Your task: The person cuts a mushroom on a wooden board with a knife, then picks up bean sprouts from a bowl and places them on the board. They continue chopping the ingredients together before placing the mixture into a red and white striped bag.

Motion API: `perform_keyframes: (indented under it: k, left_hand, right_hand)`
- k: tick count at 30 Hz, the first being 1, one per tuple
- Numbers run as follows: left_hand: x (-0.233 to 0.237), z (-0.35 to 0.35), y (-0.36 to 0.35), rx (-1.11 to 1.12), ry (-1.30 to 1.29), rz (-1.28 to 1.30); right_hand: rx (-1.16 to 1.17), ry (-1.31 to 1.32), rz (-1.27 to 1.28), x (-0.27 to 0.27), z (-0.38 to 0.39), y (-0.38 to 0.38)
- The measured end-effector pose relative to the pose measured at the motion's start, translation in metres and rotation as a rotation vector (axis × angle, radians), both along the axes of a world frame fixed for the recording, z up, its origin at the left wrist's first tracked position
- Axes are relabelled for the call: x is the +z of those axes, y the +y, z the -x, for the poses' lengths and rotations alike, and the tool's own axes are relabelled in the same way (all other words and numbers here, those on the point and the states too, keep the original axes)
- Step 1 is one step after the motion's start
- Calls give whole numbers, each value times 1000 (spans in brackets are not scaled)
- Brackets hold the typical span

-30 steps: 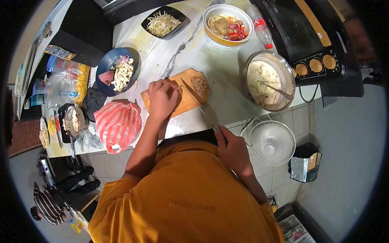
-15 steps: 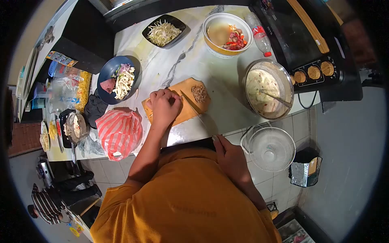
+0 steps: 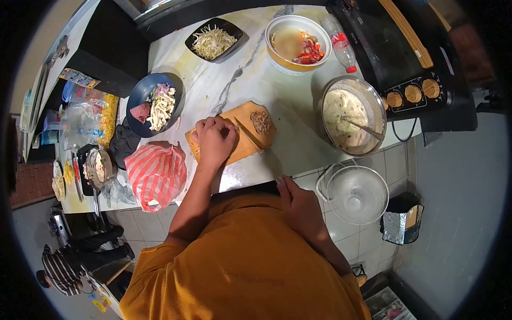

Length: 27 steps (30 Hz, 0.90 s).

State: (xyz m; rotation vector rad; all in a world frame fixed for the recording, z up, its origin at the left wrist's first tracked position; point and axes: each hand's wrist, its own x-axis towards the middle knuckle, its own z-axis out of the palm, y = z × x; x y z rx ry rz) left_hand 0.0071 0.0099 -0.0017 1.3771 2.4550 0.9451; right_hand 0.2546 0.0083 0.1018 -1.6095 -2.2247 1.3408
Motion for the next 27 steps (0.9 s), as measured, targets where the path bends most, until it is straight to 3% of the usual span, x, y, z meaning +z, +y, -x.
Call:
perform_keyframes:
  k: [16, 27]
  left_hand:
    - [-3, 1, -3, -25, 47, -39]
    - [-1, 15, 4, -3, -4, 12]
  right_hand:
    - [55, -74, -89, 7, 4, 7]
    - [-126, 20, -50, 9, -14, -1]
